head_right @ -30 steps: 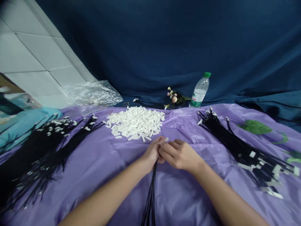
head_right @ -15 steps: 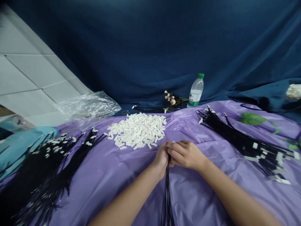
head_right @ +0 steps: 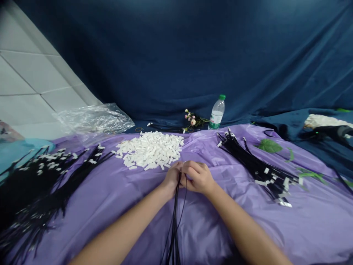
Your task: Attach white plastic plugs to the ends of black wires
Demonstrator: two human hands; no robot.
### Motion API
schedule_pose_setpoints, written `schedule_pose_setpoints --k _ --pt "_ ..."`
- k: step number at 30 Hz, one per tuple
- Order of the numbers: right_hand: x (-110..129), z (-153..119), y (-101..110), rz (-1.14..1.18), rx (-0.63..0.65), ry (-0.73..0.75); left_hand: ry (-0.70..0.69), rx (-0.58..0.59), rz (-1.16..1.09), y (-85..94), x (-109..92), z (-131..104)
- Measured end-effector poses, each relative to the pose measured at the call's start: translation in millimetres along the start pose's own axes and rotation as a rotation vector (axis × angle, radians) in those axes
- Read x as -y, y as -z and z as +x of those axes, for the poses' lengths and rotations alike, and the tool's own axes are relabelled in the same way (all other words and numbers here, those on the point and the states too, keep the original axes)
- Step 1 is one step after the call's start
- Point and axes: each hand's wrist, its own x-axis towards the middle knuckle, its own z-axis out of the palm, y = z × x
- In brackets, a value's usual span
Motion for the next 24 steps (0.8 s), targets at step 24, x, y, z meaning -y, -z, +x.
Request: schedule_pose_setpoints --k 24 --pt "-44.7 20.2 91.0 0.812 -0.835 -1.078 0.007 -0.02 0.005 -4.0 -2.5 0.5"
